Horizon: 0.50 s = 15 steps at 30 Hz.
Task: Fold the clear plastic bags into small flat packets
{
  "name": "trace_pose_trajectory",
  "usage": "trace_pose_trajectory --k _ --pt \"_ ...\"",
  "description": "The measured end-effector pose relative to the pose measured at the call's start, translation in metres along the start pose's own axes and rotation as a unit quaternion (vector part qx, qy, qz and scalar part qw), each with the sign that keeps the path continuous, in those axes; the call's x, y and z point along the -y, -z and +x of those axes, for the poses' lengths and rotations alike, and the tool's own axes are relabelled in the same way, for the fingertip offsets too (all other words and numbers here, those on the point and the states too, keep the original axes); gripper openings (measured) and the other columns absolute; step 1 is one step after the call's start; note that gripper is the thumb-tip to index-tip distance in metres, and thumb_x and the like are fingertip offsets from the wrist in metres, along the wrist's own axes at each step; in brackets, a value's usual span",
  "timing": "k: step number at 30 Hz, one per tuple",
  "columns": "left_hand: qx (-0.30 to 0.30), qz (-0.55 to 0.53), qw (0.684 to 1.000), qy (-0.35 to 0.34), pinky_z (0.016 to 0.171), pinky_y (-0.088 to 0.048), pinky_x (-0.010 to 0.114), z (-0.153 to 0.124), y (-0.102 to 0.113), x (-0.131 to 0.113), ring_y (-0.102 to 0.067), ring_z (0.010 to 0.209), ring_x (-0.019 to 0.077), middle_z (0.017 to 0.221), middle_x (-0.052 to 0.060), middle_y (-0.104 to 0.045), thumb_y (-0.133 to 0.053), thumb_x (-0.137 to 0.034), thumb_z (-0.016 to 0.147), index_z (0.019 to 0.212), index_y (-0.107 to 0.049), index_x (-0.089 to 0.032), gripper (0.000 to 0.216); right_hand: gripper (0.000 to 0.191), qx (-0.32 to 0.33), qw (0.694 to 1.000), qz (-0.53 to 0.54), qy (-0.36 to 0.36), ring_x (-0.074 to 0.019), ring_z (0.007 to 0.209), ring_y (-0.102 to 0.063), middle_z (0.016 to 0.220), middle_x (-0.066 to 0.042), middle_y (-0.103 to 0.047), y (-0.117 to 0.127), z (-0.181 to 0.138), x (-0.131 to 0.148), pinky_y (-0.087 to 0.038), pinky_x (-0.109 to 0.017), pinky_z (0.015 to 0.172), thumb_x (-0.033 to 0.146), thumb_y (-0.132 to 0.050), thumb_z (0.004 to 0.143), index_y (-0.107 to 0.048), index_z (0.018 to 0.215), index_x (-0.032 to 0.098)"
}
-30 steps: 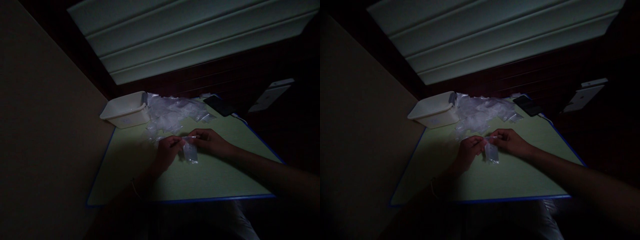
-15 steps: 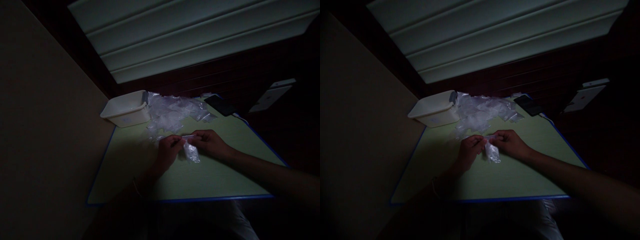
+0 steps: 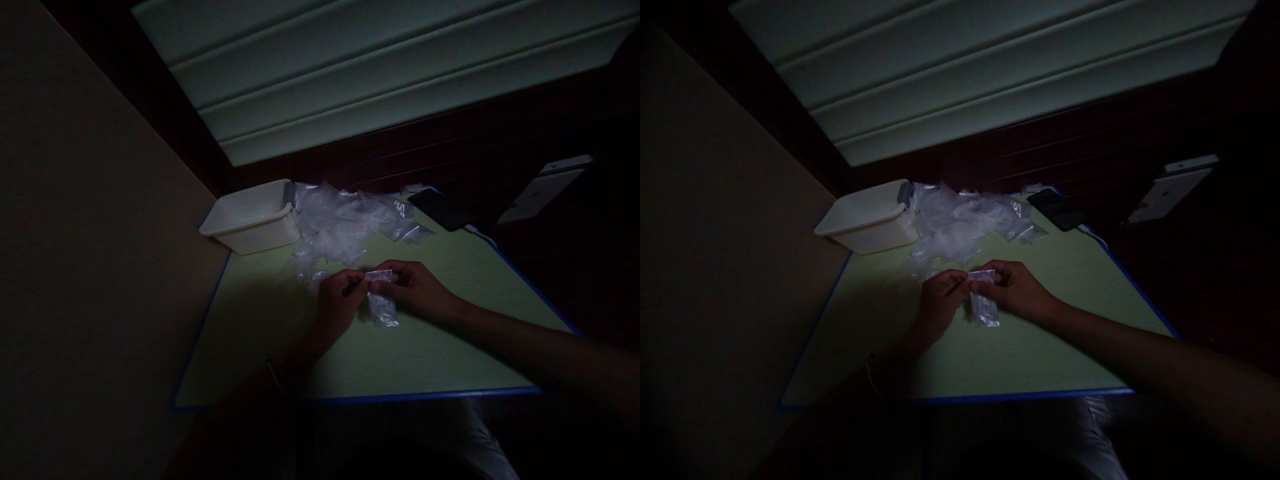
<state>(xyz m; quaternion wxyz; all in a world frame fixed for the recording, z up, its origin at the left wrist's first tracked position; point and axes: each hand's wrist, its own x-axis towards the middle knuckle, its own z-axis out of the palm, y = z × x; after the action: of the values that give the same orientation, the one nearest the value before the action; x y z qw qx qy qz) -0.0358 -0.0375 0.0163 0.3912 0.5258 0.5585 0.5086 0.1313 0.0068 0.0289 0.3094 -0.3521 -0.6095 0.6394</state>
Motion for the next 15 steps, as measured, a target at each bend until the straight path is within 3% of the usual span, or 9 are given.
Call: trace_pose_trajectory --k 5,15 --pt "-0.006 0.009 1.0 0.005 0.048 -0.04 0.021 -0.0003 0.0013 -0.0023 -0.055 0.057 0.0101 0.07 0.003 -0.067 -0.068 -0.035 0.078 0.081 -0.068 -0.016 0.019 0.026 -0.01 0.999 -0.031 -0.003 -0.0092 0.051 -0.045 0.062 0.002 -0.054 -0.0012 -0.0007 -0.0008 -0.033 -0.024 0.047 0.038 -0.071 0.075 -0.061 0.079 0.015" --pt "0.052 -0.065 0.995 0.056 0.046 -0.035 0.019 0.0011 0.0036 -0.0014 -0.046 0.048 0.0064 0.06 -0.002 -0.058 -0.07 -0.036 0.076 0.083 -0.066 -0.015 0.023 0.025 0.011 1.0 -0.001 -0.013 -0.0096 0.05 -0.048 0.058 0.004 -0.056 0.0019 0.001 0.0019 -0.035 -0.024 0.049 0.038 -0.072 0.072 -0.059 0.074 0.016"
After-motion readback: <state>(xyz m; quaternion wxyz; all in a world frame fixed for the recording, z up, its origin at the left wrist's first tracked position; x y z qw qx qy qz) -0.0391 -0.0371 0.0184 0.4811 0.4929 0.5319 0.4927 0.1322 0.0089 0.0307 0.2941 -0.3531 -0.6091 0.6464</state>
